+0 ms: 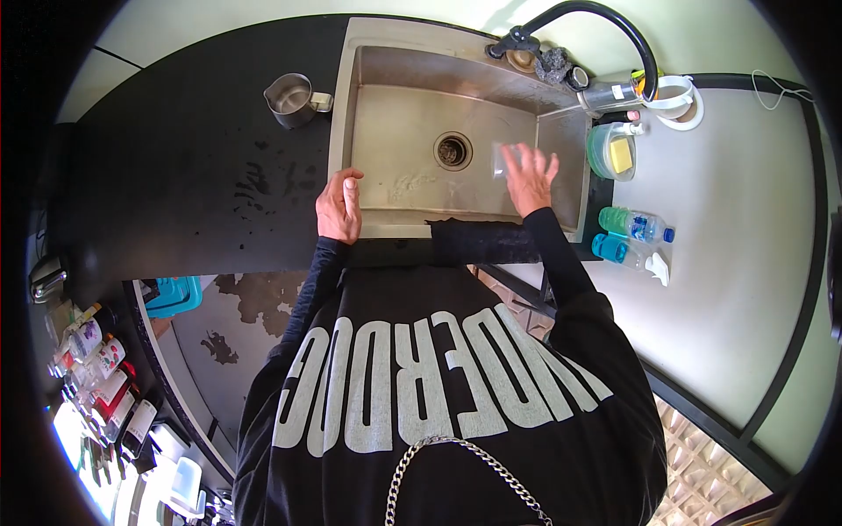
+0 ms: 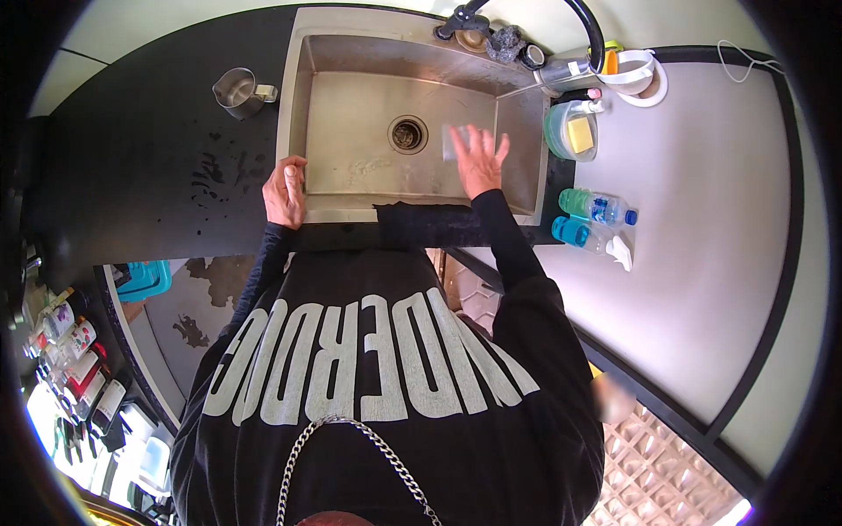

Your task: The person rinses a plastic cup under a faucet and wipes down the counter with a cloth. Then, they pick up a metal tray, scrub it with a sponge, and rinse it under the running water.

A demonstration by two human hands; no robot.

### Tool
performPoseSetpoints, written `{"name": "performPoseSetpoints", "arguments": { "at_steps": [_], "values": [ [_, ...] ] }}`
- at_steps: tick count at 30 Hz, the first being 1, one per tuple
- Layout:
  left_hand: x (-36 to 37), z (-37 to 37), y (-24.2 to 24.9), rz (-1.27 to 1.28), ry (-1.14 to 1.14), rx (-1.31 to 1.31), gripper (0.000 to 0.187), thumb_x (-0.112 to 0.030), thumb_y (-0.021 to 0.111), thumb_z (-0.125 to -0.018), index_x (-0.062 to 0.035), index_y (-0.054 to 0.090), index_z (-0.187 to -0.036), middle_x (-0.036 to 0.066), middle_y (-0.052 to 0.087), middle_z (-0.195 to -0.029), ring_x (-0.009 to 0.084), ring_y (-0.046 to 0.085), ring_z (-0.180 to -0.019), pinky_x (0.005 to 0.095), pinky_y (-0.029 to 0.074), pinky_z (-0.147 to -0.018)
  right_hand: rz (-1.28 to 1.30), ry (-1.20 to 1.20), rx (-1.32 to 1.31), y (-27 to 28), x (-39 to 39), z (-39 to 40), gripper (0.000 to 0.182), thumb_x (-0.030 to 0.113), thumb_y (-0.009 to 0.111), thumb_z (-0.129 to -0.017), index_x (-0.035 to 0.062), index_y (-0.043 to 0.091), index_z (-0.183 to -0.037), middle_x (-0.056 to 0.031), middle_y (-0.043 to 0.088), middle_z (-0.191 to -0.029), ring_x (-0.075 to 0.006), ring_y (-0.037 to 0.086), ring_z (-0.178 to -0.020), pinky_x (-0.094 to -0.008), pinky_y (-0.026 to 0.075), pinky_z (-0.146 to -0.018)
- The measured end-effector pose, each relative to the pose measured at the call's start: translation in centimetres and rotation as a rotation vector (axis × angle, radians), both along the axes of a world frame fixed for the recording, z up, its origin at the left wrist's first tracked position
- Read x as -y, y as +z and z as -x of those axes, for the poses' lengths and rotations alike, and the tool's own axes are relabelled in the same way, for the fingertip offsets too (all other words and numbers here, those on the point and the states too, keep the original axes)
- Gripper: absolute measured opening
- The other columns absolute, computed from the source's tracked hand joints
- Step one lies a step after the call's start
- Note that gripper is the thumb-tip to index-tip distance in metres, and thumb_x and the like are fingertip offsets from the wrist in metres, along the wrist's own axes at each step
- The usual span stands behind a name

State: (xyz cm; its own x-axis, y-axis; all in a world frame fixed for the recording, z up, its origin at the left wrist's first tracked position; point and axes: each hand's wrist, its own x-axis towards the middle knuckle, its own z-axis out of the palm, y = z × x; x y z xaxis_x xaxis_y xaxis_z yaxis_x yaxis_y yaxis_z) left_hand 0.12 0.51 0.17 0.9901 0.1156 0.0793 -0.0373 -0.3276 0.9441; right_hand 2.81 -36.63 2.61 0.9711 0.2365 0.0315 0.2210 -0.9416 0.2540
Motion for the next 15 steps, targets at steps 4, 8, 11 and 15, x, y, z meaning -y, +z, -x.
{"name": "performPoseSetpoints", "arguments": {
  "at_steps": [4,8,11,15],
  "values": [
    [0.0,0.0,0.0,-0.009,0.005,0.002,0.046,-0.043,0.040,-0.106,-0.0031,0.063,-0.104,0.014,0.053,-0.071,0.0289,0.056,-0.065,0.0368,0.046,-0.066,-0.554,-0.446,0.179,-0.7,1.2,-2.3,0.087,0.033,0.087,-0.069,0.0125,0.044,-0.142,-0.0167,0.049,-0.134,-0.0340,0.046,-0.127,-0.0575,0.030,-0.110],
    [0.0,-0.1,-0.1,-0.013,0.006,0.007,0.047,-0.044,0.040,-0.106,-0.0029,0.063,-0.104,0.014,0.053,-0.071,0.0285,0.056,-0.065,0.0367,0.046,-0.066,-1.346,-0.570,0.339,-2.2,5.2,-6.4,0.092,0.032,0.089,-0.072,-0.0062,0.038,-0.138,-0.0192,0.049,-0.133,-0.0282,0.054,-0.119,-0.0407,0.045,-0.103],
    [0.0,0.0,-0.1,0.006,0.001,0.000,0.048,-0.044,0.040,-0.106,-0.0028,0.064,-0.103,0.014,0.053,-0.071,0.0281,0.056,-0.065,0.0366,0.046,-0.066,-1.314,-0.473,0.485,2.1,4.2,-7.5,0.090,0.027,0.090,-0.071,-0.0039,0.038,-0.138,-0.0175,0.048,-0.133,-0.0267,0.052,-0.122,-0.0401,0.045,-0.103],
    [0.1,0.0,-0.1,0.005,0.018,-0.002,0.048,-0.044,0.040,-0.106,-0.0022,0.064,-0.103,0.013,0.053,-0.071,0.0270,0.055,-0.065,0.0360,0.045,-0.066,-1.427,-0.430,0.434,3.7,3.4,-7.2,0.084,0.019,0.089,-0.074,0.0009,0.039,-0.139,-0.0165,0.047,-0.135,-0.0270,0.052,-0.122,-0.0417,0.048,-0.101]
  ]
}}
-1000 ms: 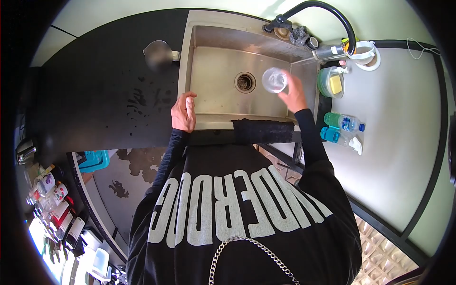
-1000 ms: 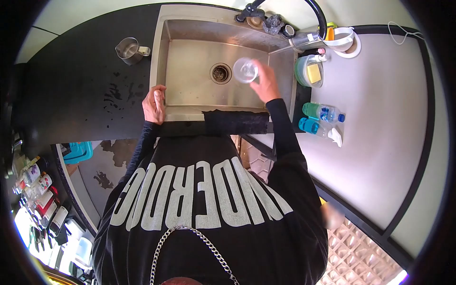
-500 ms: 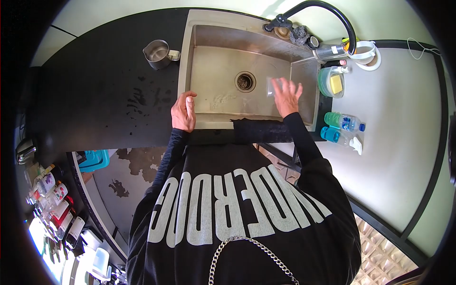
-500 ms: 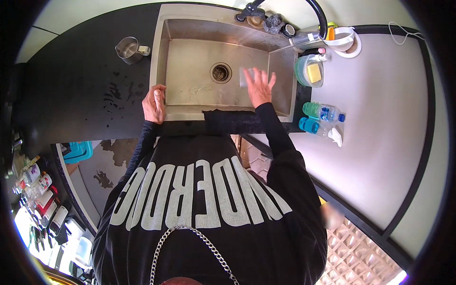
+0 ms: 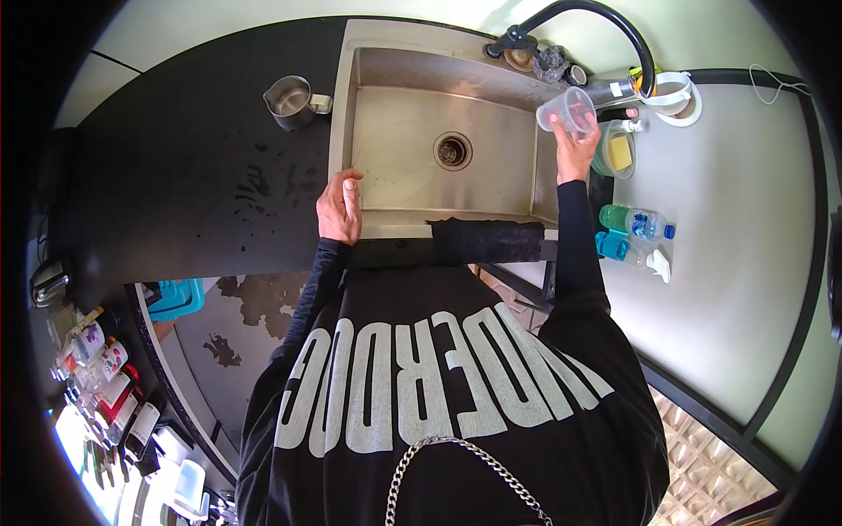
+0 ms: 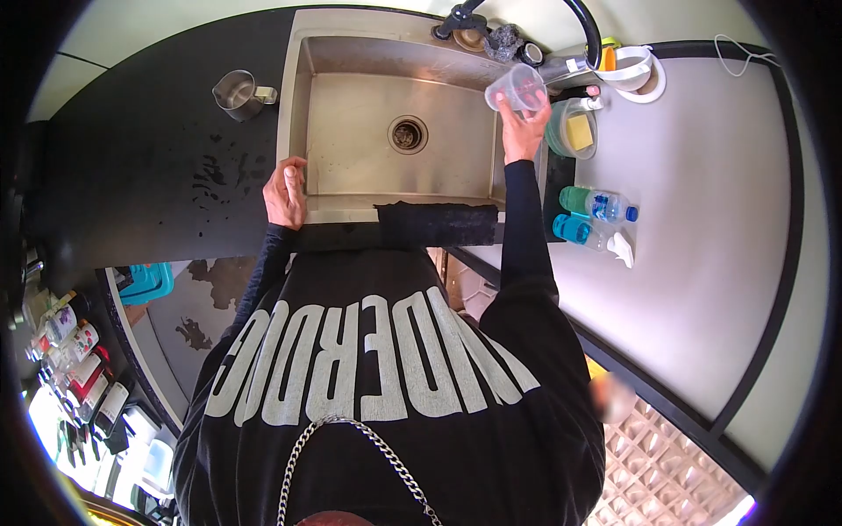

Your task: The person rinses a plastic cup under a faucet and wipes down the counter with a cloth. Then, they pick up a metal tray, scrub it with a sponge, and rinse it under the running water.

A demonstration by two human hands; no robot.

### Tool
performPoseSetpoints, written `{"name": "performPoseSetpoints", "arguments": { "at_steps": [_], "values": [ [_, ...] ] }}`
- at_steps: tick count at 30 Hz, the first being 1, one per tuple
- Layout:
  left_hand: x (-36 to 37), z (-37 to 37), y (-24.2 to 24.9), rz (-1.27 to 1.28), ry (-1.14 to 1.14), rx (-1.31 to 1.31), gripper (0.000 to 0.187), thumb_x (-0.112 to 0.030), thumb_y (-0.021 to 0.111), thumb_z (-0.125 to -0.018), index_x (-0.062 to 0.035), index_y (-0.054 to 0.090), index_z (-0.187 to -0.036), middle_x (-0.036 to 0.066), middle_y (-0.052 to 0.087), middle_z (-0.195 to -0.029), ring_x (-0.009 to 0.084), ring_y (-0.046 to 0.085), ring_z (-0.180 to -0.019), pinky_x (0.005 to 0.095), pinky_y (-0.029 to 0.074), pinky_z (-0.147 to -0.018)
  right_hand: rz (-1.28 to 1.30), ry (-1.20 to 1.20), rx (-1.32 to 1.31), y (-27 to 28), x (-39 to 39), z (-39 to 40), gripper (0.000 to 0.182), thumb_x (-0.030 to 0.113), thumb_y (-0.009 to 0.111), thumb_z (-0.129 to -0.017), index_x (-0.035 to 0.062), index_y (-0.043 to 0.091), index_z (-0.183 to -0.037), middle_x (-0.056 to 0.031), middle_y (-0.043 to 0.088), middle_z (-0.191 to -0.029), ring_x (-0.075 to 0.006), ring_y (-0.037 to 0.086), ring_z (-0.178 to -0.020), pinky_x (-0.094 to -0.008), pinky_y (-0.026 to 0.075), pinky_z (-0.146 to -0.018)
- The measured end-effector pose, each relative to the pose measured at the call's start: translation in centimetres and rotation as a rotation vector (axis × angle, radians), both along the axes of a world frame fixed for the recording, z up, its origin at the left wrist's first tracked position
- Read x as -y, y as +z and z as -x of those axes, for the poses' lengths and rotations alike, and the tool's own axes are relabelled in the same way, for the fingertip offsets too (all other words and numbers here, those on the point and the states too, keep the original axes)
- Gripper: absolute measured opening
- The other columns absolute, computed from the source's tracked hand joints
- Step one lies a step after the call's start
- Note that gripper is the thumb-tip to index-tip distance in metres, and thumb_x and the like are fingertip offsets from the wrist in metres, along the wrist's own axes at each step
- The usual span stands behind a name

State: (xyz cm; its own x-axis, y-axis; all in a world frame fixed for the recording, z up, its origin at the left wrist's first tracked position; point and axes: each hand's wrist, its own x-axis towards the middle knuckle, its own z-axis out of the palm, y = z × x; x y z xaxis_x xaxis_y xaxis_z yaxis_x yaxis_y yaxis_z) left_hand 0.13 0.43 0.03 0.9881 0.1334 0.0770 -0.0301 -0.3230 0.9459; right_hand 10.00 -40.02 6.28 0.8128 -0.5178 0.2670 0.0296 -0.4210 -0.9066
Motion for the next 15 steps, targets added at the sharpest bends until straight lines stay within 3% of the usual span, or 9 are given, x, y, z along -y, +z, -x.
{"name": "performPoseSetpoints", "arguments": {
  "at_steps": [4,6,10,11,15],
  "values": [
    [-0.1,0.0,-0.2,0.022,-0.003,-0.004,0.047,-0.043,0.041,-0.106,-0.0017,0.063,-0.103,0.014,0.053,-0.071,0.0264,0.054,-0.064,0.0355,0.045,-0.065,-0.141,-0.126,0.021,0.4,0.4,0.5,0.083,0.018,0.089,-0.074,0.0029,0.039,-0.139,-0.0165,0.047,-0.134,-0.0257,0.052,-0.121,-0.0424,0.048,-0.100],
    [-0.1,0.0,-0.5,0.029,-0.001,0.003,0.047,-0.043,0.041,-0.106,-0.0018,0.063,-0.103,0.013,0.053,-0.071,0.0262,0.054,-0.064,0.0355,0.045,-0.065,0.039,-0.021,-0.016,1.8,-0.3,0.8,0.084,0.017,0.089,-0.074,0.0029,0.039,-0.139,-0.0162,0.048,-0.133,-0.0249,0.052,-0.119,-0.0412,0.047,-0.100],
    [0.1,0.0,0.8,0.031,-0.006,-0.022,0.046,-0.042,0.041,-0.106,-0.0017,0.063,-0.103,0.013,0.053,-0.071,0.0259,0.054,-0.064,0.0355,0.045,-0.065,-0.018,-0.122,0.060,0.4,1.6,-0.4,0.086,0.023,0.090,-0.074,0.0031,0.039,-0.140,-0.0149,0.051,-0.131,-0.0245,0.051,-0.120,-0.0395,0.047,-0.099],
    [0.1,0.0,0.6,0.029,-0.007,-0.022,0.046,-0.042,0.041,-0.106,-0.0017,0.063,-0.103,0.013,0.053,-0.071,0.0259,0.054,-0.064,0.0355,0.045,-0.065,0.072,-0.143,0.050,0.5,1.8,-0.5,0.088,0.025,0.090,-0.073,0.0017,0.039,-0.141,-0.0153,0.051,-0.132,-0.0247,0.051,-0.122,-0.0393,0.047,-0.099],
    [-0.1,0.0,0.3,0.015,-0.009,-0.010,0.047,-0.043,0.041,-0.106,-0.0014,0.063,-0.103,0.014,0.053,-0.071,0.0263,0.054,-0.064,0.0356,0.045,-0.065,0.082,-0.040,-0.018,2.8,-0.5,0.2,0.088,0.026,0.090,-0.073,0.0019,0.039,-0.141,-0.0144,0.051,-0.132,-0.0245,0.050,-0.123,-0.0416,0.048,-0.097]
  ]
}}
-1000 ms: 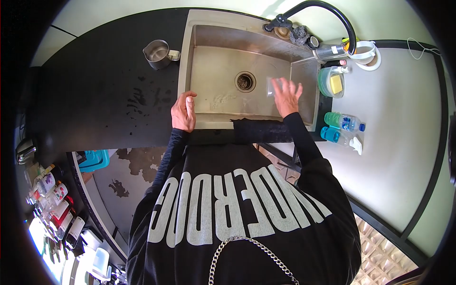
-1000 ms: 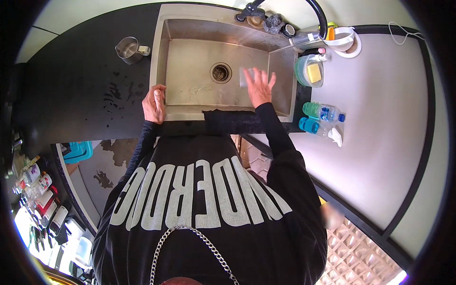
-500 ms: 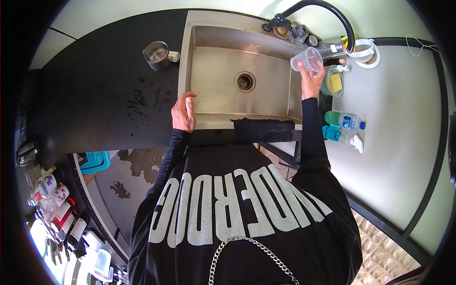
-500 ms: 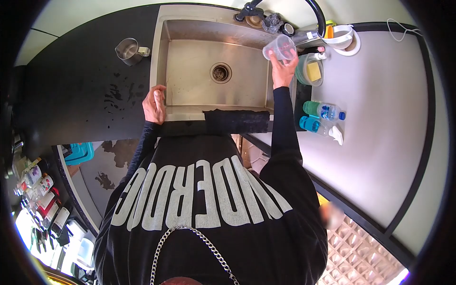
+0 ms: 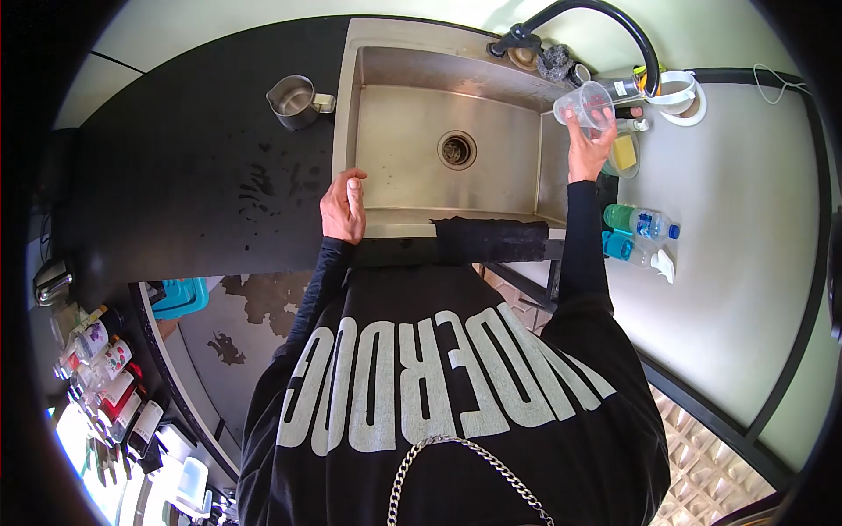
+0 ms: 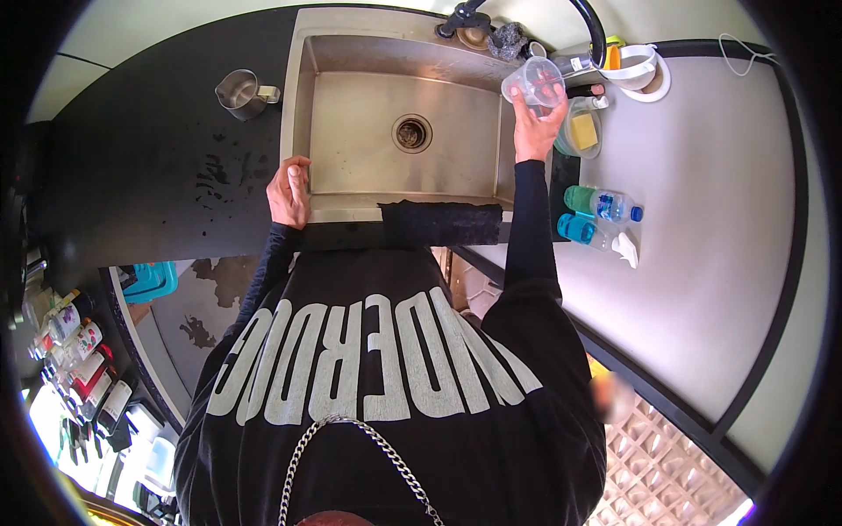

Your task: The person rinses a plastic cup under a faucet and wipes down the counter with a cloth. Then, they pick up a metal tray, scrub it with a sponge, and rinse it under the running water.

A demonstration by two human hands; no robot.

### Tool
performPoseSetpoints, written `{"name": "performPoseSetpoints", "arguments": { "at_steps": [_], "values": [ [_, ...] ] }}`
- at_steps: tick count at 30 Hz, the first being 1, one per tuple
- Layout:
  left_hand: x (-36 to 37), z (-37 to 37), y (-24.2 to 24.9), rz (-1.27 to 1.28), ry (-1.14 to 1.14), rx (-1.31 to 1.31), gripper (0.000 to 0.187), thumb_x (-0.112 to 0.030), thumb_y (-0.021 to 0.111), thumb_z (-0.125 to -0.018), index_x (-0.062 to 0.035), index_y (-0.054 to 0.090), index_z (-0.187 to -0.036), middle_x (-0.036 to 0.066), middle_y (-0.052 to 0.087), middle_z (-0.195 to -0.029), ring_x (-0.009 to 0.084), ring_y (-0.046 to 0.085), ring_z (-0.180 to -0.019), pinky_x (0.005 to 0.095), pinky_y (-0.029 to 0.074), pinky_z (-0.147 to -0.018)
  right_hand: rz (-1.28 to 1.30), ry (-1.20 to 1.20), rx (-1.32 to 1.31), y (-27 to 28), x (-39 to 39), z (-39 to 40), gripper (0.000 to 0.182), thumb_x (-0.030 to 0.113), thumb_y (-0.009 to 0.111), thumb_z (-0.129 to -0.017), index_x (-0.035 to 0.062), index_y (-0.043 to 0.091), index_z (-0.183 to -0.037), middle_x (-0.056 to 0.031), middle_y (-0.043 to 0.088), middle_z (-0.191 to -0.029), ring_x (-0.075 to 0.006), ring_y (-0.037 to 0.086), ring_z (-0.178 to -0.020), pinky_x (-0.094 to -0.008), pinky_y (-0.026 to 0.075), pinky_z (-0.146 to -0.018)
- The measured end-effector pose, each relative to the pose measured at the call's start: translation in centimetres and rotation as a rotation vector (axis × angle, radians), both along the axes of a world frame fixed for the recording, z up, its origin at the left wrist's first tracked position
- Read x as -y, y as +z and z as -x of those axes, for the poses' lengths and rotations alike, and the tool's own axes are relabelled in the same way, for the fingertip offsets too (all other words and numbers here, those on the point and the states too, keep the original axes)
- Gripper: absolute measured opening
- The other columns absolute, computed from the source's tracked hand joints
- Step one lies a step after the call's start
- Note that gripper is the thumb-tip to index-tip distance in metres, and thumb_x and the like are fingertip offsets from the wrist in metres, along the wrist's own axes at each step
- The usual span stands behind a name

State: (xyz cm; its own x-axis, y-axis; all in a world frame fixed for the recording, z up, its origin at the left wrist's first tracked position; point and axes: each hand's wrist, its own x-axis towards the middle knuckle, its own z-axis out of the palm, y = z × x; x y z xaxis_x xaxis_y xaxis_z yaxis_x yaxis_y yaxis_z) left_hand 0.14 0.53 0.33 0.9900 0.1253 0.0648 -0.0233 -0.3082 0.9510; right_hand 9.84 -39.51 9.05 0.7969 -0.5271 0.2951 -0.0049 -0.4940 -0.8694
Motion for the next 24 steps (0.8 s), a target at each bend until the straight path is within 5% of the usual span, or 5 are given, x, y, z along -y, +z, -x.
{"name": "performPoseSetpoints", "arguments": {
  "at_steps": [2,4,7,14,24],
  "values": [
    [0.1,0.1,0.1,-0.003,-0.004,-0.018,0.048,-0.043,0.040,-0.106,-0.0013,0.063,-0.103,0.014,0.053,-0.072,0.0267,0.054,-0.064,0.0357,0.045,-0.065,0.045,-0.056,0.064,-0.1,0.0,0.0,0.087,0.027,0.089,-0.074,0.0053,0.039,-0.142,-0.0119,0.052,-0.134,-0.0239,0.050,-0.125,-0.0441,0.049,-0.095],
    [0.1,0.0,-0.1,-0.033,0.014,0.047,0.054,-0.047,0.039,-0.106,0.0005,0.064,-0.101,0.004,0.050,-0.067,0.0133,0.050,-0.064,0.0277,0.043,-0.063,0.029,0.012,0.064,-1.4,0.5,0.0,0.087,0.026,0.088,-0.075,0.0067,0.039,-0.143,-0.0109,0.053,-0.135,-0.0237,0.050,-0.126,-0.0438,0.049,-0.095],
    [0.0,0.1,-0.2,-0.022,0.003,0.007,0.046,-0.041,0.041,-0.106,-0.0012,0.063,-0.102,0.014,0.053,-0.072,0.0259,0.054,-0.064,0.0356,0.045,-0.065,0.195,0.133,-0.096,-0.8,-1.7,1.0,0.084,0.024,0.086,-0.076,0.0080,0.040,-0.144,-0.0100,0.054,-0.137,-0.0236,0.051,-0.127,-0.0421,0.046,-0.099],
    [0.1,0.1,0.3,-0.006,-0.001,0.008,0.044,-0.039,0.041,-0.106,-0.0011,0.063,-0.102,0.012,0.053,-0.071,0.0228,0.053,-0.063,0.0344,0.045,-0.064,0.599,0.683,-0.064,-3.9,-9.9,2.8,0.080,0.008,0.082,-0.068,0.0103,0.046,-0.140,-0.0153,0.059,-0.130,-0.0371,0.054,-0.120,-0.0471,0.040,-0.104],
    [0.0,0.0,-0.3,0.009,0.003,0.006,0.042,-0.038,0.042,-0.106,-0.0018,0.063,-0.103,0.011,0.052,-0.070,0.0239,0.054,-0.063,0.0344,0.045,-0.065,1.029,0.978,-0.332,-6.1,-19.0,5.4,0.077,0.023,0.083,-0.067,0.0148,0.054,-0.138,-0.0080,0.054,-0.112,-0.0259,0.046,-0.118,-0.0563,0.031,-0.108]
  ]
}}
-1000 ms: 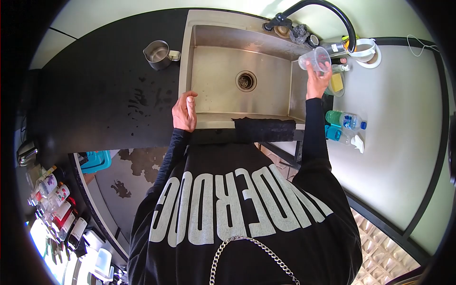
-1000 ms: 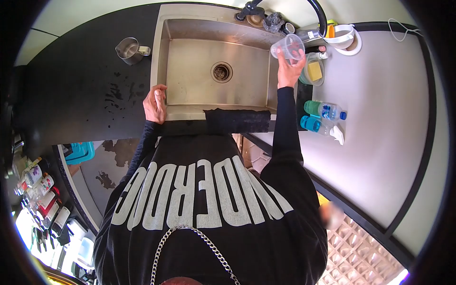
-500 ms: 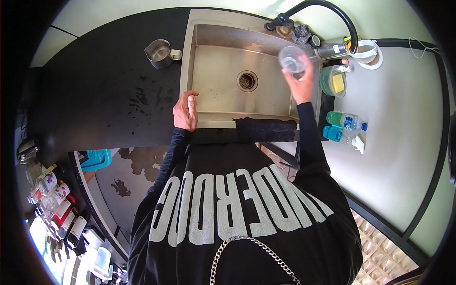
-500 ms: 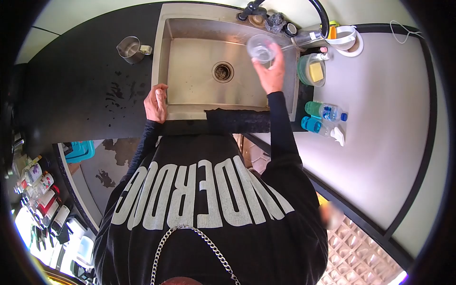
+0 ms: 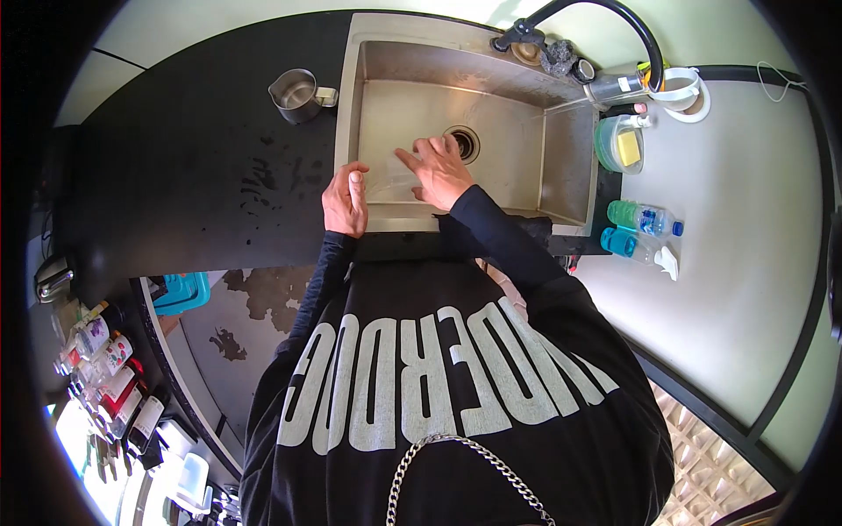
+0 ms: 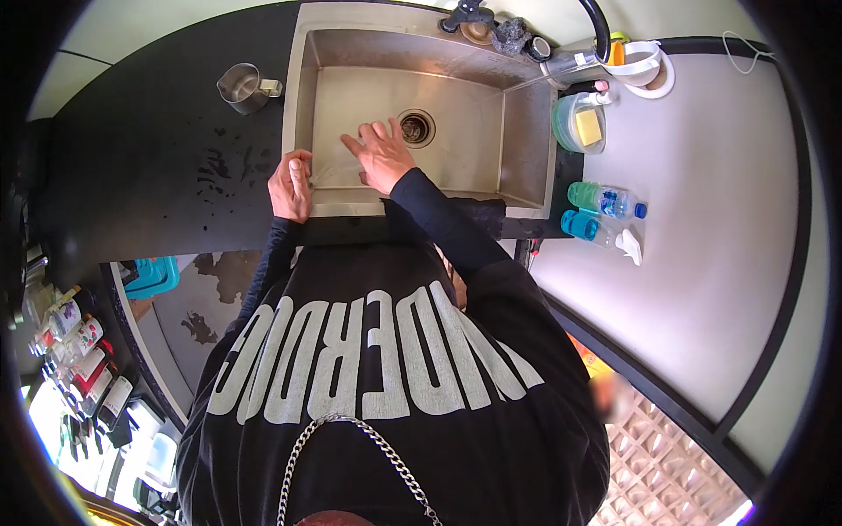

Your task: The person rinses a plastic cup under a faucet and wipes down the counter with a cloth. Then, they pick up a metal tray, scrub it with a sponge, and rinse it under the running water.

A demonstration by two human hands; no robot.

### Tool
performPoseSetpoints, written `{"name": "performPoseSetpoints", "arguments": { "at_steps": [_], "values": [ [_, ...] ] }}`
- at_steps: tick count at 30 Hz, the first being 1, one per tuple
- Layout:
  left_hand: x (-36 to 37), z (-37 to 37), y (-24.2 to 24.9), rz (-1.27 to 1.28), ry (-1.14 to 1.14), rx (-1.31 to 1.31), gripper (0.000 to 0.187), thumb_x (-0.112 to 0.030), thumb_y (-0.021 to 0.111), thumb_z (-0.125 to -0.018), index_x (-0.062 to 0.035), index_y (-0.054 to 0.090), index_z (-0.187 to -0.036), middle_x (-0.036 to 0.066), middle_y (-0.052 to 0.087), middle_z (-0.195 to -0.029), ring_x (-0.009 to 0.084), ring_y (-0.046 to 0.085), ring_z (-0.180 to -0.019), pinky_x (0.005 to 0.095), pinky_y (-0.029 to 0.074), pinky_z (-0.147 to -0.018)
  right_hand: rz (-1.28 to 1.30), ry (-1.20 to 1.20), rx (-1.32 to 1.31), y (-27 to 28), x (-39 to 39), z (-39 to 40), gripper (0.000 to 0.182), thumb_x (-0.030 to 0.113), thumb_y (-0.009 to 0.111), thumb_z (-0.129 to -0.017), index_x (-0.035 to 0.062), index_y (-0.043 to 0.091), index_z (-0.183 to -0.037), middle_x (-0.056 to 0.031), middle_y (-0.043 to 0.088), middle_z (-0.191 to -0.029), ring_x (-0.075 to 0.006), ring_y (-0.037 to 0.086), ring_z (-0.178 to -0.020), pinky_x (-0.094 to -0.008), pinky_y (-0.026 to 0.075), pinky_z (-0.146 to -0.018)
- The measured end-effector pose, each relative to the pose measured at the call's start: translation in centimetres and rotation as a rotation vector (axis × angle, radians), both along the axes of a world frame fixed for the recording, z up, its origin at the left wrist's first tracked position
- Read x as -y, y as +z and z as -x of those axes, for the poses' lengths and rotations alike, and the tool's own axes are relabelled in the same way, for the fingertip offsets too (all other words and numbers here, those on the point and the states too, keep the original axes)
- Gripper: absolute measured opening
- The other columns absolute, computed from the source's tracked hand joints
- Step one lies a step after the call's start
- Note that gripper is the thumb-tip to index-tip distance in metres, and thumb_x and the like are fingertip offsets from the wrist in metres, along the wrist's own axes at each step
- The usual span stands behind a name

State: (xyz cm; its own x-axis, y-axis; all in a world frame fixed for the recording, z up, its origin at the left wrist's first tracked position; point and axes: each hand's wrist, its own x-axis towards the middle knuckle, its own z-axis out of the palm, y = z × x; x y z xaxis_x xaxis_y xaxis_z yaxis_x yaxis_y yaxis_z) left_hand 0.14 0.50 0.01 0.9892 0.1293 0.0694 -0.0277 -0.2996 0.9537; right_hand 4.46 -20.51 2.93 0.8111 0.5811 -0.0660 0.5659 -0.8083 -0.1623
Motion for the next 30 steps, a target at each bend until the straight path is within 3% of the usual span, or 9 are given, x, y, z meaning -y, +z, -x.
{"name": "performPoseSetpoints", "arguments": {
  "at_steps": [4,11,13,16,19,20,21,27,30],
  "values": [
    [0.0,0.1,0.1,0.006,-0.001,-0.003,0.043,-0.038,0.041,-0.106,-0.0018,0.063,-0.102,0.013,0.053,-0.071,0.0262,0.055,-0.064,0.0359,0.046,-0.066,0.149,-0.169,0.032,0.5,2.4,-0.4,0.078,0.031,0.084,-0.064,0.0143,0.056,-0.135,-0.0106,0.052,-0.114,-0.0278,0.046,-0.117,-0.0487,0.032,-0.102],
    [0.1,0.0,0.1,0.000,0.008,0.036,0.044,-0.040,0.041,-0.106,-0.0020,0.063,-0.103,0.015,0.055,-0.073,0.0294,0.056,-0.065,0.0370,0.046,-0.066,0.116,-0.726,-0.037,1.4,11.2,-2.5,0.074,0.033,0.085,-0.066,0.0070,0.056,-0.129,-0.0164,0.057,-0.119,-0.0341,0.053,-0.118,-0.0541,0.041,-0.097],
    [0.0,0.0,0.1,-0.008,-0.004,0.023,0.045,-0.041,0.041,-0.106,-0.0021,0.063,-0.102,0.016,0.055,-0.074,0.0303,0.056,-0.065,0.0375,0.047,-0.066,-0.343,-0.921,-0.086,-3.2,17.3,-4.0,0.081,0.040,0.086,-0.067,-0.0013,0.052,-0.128,-0.0208,0.058,-0.125,-0.0361,0.058,-0.115,-0.0494,0.045,-0.098],
    [-0.1,0.0,0.1,-0.035,-0.010,0.034,0.044,-0.040,0.041,-0.106,-0.0018,0.064,-0.102,0.014,0.055,-0.073,0.0270,0.056,-0.064,0.0361,0.046,-0.065,-0.791,-1.252,-0.102,-0.9,19.3,-5.0,0.090,0.045,0.087,-0.068,-0.0070,0.047,-0.129,-0.0232,0.058,-0.127,-0.0345,0.059,-0.117,-0.0408,0.046,-0.101],
    [0.0,0.1,0.7,-0.013,-0.009,-0.009,0.044,-0.039,0.041,-0.106,-0.0016,0.064,-0.102,0.011,0.055,-0.072,0.0225,0.055,-0.063,0.0339,0.046,-0.064,-1.019,-1.302,0.220,0.5,19.5,-5.8,0.088,0.036,0.090,-0.070,-0.0067,0.045,-0.133,-0.0184,0.055,-0.129,-0.0260,0.059,-0.115,-0.0367,0.050,-0.095],
    [0.1,0.2,0.9,-0.028,0.001,-0.003,0.044,-0.039,0.042,-0.106,-0.0015,0.065,-0.103,0.010,0.054,-0.071,0.0192,0.054,-0.064,0.0321,0.046,-0.063,-0.792,-1.322,0.302,1.7,18.9,-5.7,0.086,0.032,0.090,-0.071,-0.0060,0.043,-0.133,-0.0193,0.050,-0.133,-0.0246,0.056,-0.118,-0.0356,0.049,-0.098],
    [0.1,0.1,0.9,-0.021,0.001,-0.018,0.046,-0.041,0.041,-0.105,-0.0017,0.065,-0.102,0.010,0.055,-0.071,0.0196,0.055,-0.064,0.0322,0.046,-0.064,-1.011,-1.175,0.292,1.2,19.1,-6.1,0.088,0.029,0.090,-0.072,-0.0052,0.040,-0.136,-0.0187,0.046,-0.137,-0.0244,0.054,-0.121,-0.0368,0.047,-0.102],
    [0.3,0.1,0.4,-0.005,0.022,-0.016,0.054,-0.049,0.040,-0.105,-0.0013,0.065,-0.101,0.006,0.050,-0.067,0.0161,0.051,-0.061,0.0304,0.045,-0.061,-1.080,-1.207,0.267,-0.3,20.9,-5.6,0.089,0.029,0.089,-0.072,0.0004,0.038,-0.140,-0.0161,0.050,-0.136,-0.0258,0.055,-0.124,-0.0406,0.045,-0.106],
    [0.3,0.0,0.5,-0.020,0.019,0.003,0.056,-0.050,0.040,-0.105,-0.0008,0.065,-0.101,0.005,0.048,-0.066,0.0146,0.049,-0.060,0.0296,0.044,-0.060,-1.053,-0.994,0.329,0.3,20.6,-5.9,0.088,0.025,0.089,-0.073,0.0017,0.038,-0.140,-0.0163,0.050,-0.136,-0.0250,0.055,-0.123,-0.0405,0.047,-0.103]
  ]
}}
